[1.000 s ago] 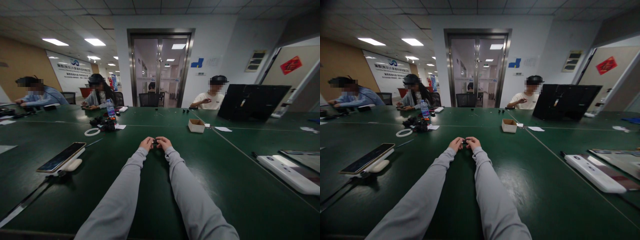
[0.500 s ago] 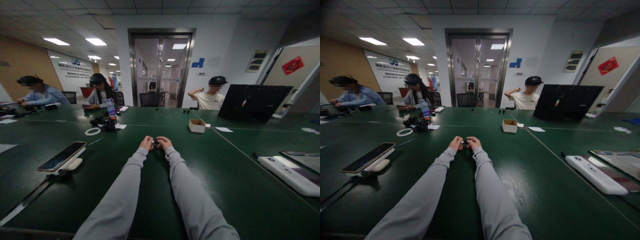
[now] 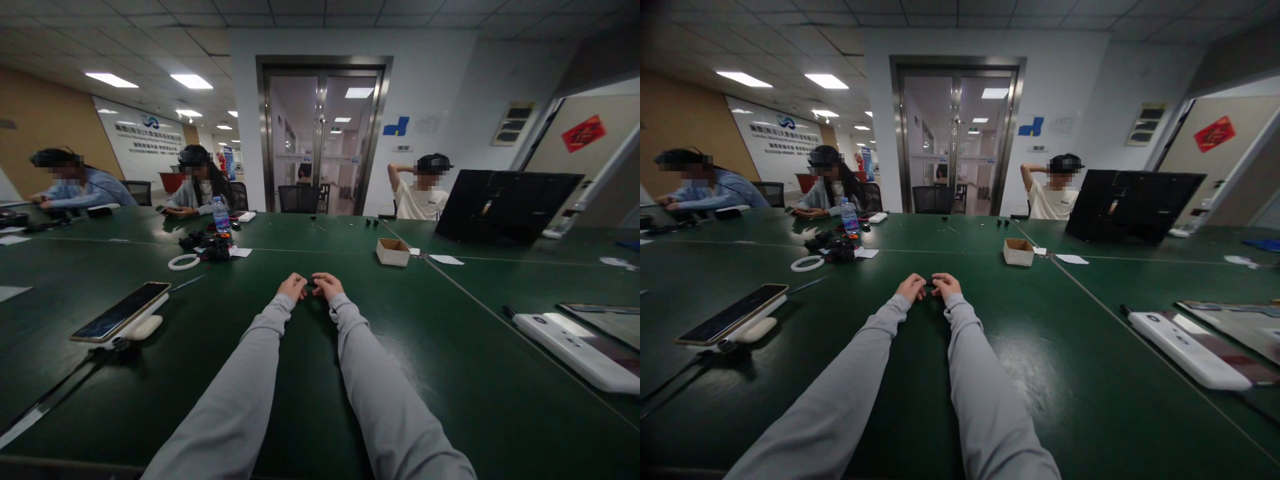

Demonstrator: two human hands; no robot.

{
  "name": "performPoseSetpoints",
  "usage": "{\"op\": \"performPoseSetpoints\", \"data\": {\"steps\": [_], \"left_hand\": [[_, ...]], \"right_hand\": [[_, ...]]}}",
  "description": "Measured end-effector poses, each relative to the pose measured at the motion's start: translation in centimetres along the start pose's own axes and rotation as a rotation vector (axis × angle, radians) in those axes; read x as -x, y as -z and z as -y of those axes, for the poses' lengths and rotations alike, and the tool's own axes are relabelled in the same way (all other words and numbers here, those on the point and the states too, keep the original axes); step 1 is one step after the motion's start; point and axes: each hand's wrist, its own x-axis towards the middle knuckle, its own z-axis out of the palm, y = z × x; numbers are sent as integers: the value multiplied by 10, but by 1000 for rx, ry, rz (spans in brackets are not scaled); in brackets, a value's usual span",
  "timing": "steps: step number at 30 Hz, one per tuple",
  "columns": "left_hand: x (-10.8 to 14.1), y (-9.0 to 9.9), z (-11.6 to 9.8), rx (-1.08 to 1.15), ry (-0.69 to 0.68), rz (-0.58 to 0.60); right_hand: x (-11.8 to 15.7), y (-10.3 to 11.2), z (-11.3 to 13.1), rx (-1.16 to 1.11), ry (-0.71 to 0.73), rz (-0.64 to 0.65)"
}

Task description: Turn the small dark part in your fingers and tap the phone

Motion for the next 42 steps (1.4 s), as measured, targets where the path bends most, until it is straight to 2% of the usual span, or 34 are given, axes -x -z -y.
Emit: {"op": "performPoseSetpoints", "data": {"steps": [4, 8, 11, 17, 27, 31, 42], "left_hand": [[3, 1, -2, -96, -35, -21], [6, 1, -7, -20, -30, -87], [5, 1, -6, 39, -56, -70], [1, 1, -1, 7, -50, -63], [7, 2, -11, -9, -80, -41], [9, 2, -13, 40, -81, -70], [7, 0, -8, 12, -90, -55]], "right_hand": [[-1, 0, -1, -1, 1, 9], [-2, 1, -2, 6, 4, 0], [-3, 1, -4, 0, 3, -1], [-4, 0, -4, -25, -4, -7], [-3, 0, -2, -26, -18, -5], [-3, 0, -2, -27, -19, -1], [-2, 0, -1, -26, -23, 3]]}}
